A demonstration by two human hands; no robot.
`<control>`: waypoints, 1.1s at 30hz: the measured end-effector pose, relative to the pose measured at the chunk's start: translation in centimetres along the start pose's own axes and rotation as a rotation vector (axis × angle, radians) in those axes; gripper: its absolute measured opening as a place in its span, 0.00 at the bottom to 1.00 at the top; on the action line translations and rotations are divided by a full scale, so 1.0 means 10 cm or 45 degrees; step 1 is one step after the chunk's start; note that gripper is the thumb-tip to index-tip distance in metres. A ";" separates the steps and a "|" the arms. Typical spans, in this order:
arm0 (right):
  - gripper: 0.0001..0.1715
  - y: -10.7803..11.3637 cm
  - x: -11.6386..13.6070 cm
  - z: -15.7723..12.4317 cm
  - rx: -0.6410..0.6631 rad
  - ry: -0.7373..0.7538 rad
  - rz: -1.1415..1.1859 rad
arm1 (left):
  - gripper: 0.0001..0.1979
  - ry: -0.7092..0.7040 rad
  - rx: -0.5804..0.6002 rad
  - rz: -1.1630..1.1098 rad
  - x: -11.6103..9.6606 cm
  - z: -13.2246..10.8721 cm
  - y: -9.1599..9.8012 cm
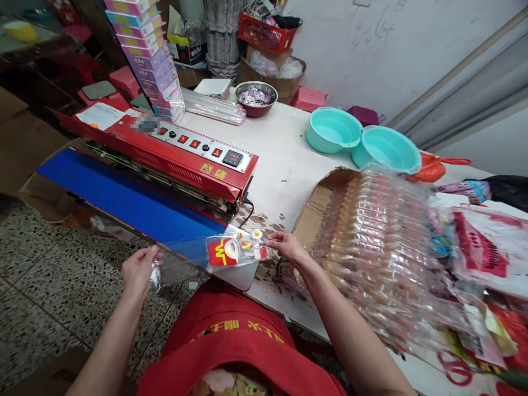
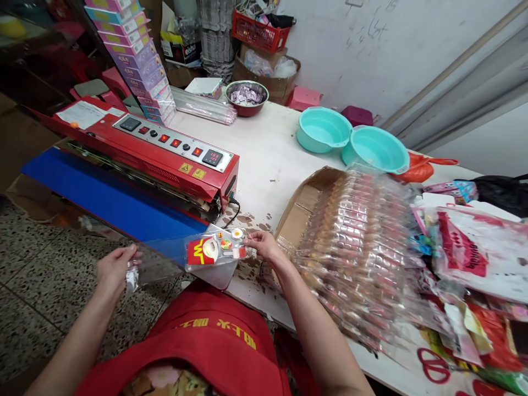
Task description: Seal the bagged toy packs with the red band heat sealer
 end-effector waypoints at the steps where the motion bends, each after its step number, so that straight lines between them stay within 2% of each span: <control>1: 0.27 0.00 0.01 -0.01 0.012 0.014 -0.019 | 0.22 -0.151 -0.097 0.140 -0.06 -0.06 0.02; 3: 0.28 -0.03 0.02 -0.04 0.023 0.079 -0.074 | 0.30 -0.574 -0.225 0.411 -0.20 -0.28 -0.03; 4: 0.30 -0.06 0.02 -0.06 0.013 0.122 -0.110 | 0.34 -0.785 -0.197 0.530 -0.27 -0.41 -0.10; 6: 0.35 -0.13 -0.01 -0.09 -0.042 0.201 -0.194 | 0.41 -1.117 0.059 0.745 -0.36 -0.68 -0.31; 8: 0.41 -0.21 -0.06 -0.12 -0.122 0.247 -0.285 | 0.44 -1.307 0.372 0.952 -0.38 -0.89 -0.54; 9: 0.43 -0.25 -0.09 -0.13 -0.150 0.259 -0.330 | 0.44 -1.356 0.471 1.030 -0.37 -0.96 -0.64; 11: 0.46 -0.30 -0.14 -0.13 -0.182 0.266 -0.401 | 0.43 -1.385 0.565 1.119 -0.34 -1.02 -0.77; 13: 0.47 -0.31 -0.18 -0.12 -0.194 0.257 -0.446 | 0.40 -1.362 0.565 1.141 -0.31 -0.99 -0.80; 19: 0.50 -0.29 -0.19 -0.10 -0.190 0.287 -0.520 | 0.37 -1.345 0.568 1.136 -0.32 -0.83 -0.68; 21: 0.50 -0.33 -0.13 -0.14 -0.239 0.399 -0.599 | 0.37 -1.327 0.585 1.149 -0.32 -0.81 -0.67; 22: 0.46 -0.36 -0.08 -0.17 -0.279 0.503 -0.656 | 0.37 -1.323 0.595 1.152 -0.32 -0.81 -0.67; 24: 0.32 -0.45 0.04 -0.22 -0.325 0.758 -0.795 | 0.37 -1.329 0.604 1.148 -0.31 -0.80 -0.68; 26: 0.15 -0.58 0.15 -0.24 -0.252 0.953 -0.962 | 0.38 -1.346 0.595 1.149 -0.30 -0.79 -0.68; 27: 0.09 -0.64 0.20 -0.23 -0.180 0.999 -1.047 | 0.38 -1.356 0.587 1.153 -0.29 -0.79 -0.68; 30: 0.07 -0.79 0.29 -0.17 -0.018 1.003 -1.273 | 0.38 -1.384 0.575 1.170 -0.27 -0.78 -0.68; 33: 0.10 -0.87 0.34 -0.12 0.029 0.978 -1.439 | 0.38 -1.404 0.571 1.177 -0.26 -0.79 -0.68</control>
Point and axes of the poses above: each hand's wrist, its own z-axis towards the middle knuckle, its own y-axis out of the back of the hand, x = y × z, the point moved 1 cm from there along z, towards the middle knuckle, and after that the axes turned 15 degrees about y, right-handed, at the moved point
